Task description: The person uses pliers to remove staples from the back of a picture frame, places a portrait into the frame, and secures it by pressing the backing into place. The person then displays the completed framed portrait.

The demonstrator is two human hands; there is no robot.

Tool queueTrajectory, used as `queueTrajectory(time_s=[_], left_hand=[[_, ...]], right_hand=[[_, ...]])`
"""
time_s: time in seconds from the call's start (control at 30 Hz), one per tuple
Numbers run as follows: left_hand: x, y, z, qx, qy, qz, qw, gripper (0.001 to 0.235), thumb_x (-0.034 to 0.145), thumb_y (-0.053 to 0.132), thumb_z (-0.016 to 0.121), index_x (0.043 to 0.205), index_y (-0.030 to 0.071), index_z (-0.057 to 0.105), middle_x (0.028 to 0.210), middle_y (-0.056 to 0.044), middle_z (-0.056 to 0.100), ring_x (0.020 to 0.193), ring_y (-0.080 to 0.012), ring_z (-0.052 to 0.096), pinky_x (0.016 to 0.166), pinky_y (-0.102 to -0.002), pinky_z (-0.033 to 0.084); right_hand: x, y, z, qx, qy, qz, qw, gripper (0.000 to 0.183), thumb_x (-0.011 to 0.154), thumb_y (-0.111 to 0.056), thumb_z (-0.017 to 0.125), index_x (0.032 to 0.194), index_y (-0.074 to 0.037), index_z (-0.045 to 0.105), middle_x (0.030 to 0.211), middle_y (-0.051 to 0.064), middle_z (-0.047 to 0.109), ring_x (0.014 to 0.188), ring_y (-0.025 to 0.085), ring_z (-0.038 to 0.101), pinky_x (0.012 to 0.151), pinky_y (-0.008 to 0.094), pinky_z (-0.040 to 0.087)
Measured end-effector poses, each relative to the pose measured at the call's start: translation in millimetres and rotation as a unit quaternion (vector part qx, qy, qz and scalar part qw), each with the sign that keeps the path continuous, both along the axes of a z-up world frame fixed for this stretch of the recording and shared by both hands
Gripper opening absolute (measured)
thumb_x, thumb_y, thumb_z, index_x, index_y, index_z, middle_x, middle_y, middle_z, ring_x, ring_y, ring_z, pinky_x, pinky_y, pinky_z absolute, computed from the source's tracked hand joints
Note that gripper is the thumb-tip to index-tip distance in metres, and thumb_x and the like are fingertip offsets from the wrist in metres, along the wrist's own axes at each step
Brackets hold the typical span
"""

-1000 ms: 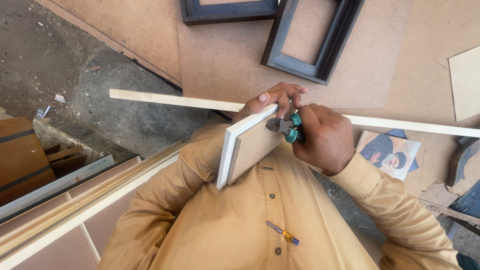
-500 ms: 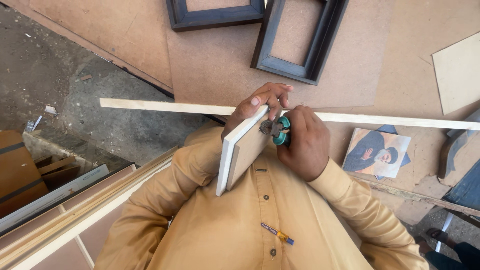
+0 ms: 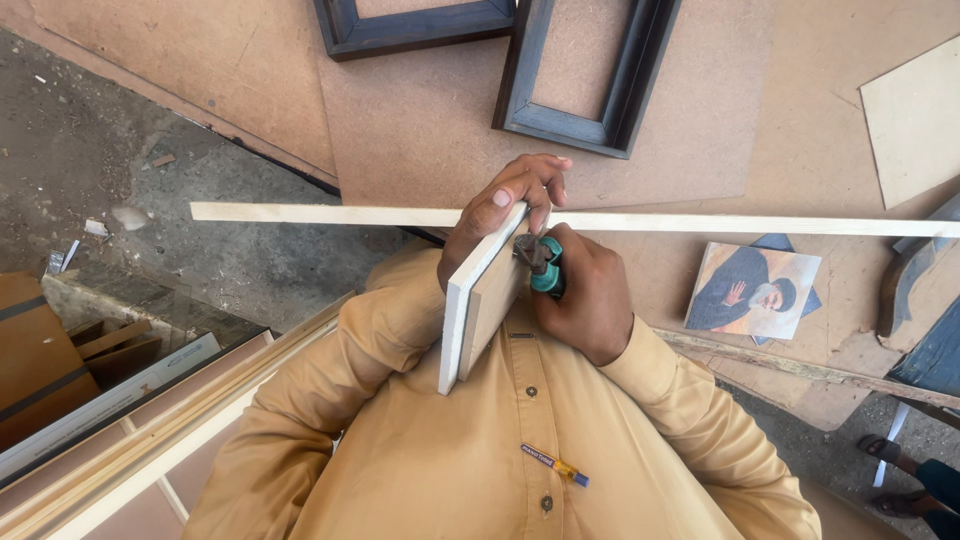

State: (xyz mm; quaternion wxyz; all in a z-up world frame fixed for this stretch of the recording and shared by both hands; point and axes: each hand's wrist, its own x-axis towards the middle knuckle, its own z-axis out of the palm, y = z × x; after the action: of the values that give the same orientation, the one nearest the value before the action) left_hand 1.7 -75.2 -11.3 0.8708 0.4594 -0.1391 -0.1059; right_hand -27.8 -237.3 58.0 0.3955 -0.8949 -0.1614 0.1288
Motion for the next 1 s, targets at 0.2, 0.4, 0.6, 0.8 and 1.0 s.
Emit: queueTrajectory(time_s=[0.2, 0.4, 0.6, 0.8, 1.0], left_hand=[[-9.3, -0.2, 6.3, 0.026, -0.006, 0.025, 0.999, 0.052, 0.109, 0.051, 0.032, 0.087, 0.008, 0.05, 0.102, -0.01, 0.05, 0.12, -0.0229, 0.049, 0.132, -0.043, 0.026], [0.7, -2.6, -22.0, -0.052, 0.12, -0.044, 0.99, 0.054, 0.102, 0.057, 0.04, 0.094, 0.006, 0.057, 0.105, -0.012, 0.049, 0.14, -0.0268, 0.037, 0.129, -0.047, 0.022], [3.5, 7.9, -38.0, -0.013, 0.081, -0.054, 0.995, 0.064, 0.103, 0.069, 0.035, 0.082, 0.011, 0.054, 0.116, -0.01, 0.053, 0.15, -0.0263, 0.032, 0.132, -0.054, 0.018], [3.5, 7.5, -26.9, -0.041, 0.1, -0.08, 0.991, 0.064, 0.102, 0.069, 0.039, 0.081, 0.011, 0.055, 0.118, -0.01, 0.051, 0.152, -0.0278, 0.031, 0.132, -0.055, 0.02], [-3.0, -1.2, -14.0, -0.036, 0.091, -0.071, 0.993, 0.063, 0.101, 0.069, 0.042, 0.085, 0.01, 0.055, 0.116, -0.01, 0.05, 0.151, -0.0274, 0.031, 0.13, -0.05, 0.022]], right_hand=[[-0.1, -4.2, -4.5, 0.042, 0.057, -0.004, 0.997, 0.022, 0.074, -0.001, 0.068, 0.094, -0.002, 0.059, 0.078, 0.019, 0.065, 0.066, 0.038, 0.067, 0.06, 0.043, 0.051], [-0.2, -1.6, -9.0, 0.108, 0.162, -0.01, 0.981, 0.024, 0.075, -0.001, 0.066, 0.098, 0.0, 0.059, 0.074, 0.016, 0.064, 0.063, 0.027, 0.063, 0.064, 0.037, 0.052], [-10.8, -2.9, -0.9, 0.096, 0.149, -0.055, 0.983, 0.031, 0.073, 0.002, 0.061, 0.104, -0.001, 0.055, 0.08, 0.016, 0.058, 0.071, 0.031, 0.057, 0.07, 0.039, 0.049], [-11.2, -0.5, 3.6, -0.02, -0.042, -0.033, 0.998, 0.044, 0.07, 0.004, 0.065, 0.111, 0.001, 0.049, 0.1, 0.02, 0.051, 0.096, 0.042, 0.053, 0.082, 0.049, 0.043], [-10.3, 1.1, 1.8, -0.052, -0.061, -0.039, 0.996, 0.044, 0.068, 0.005, 0.065, 0.109, 0.001, 0.049, 0.098, 0.02, 0.049, 0.094, 0.041, 0.052, 0.081, 0.05, 0.042]])
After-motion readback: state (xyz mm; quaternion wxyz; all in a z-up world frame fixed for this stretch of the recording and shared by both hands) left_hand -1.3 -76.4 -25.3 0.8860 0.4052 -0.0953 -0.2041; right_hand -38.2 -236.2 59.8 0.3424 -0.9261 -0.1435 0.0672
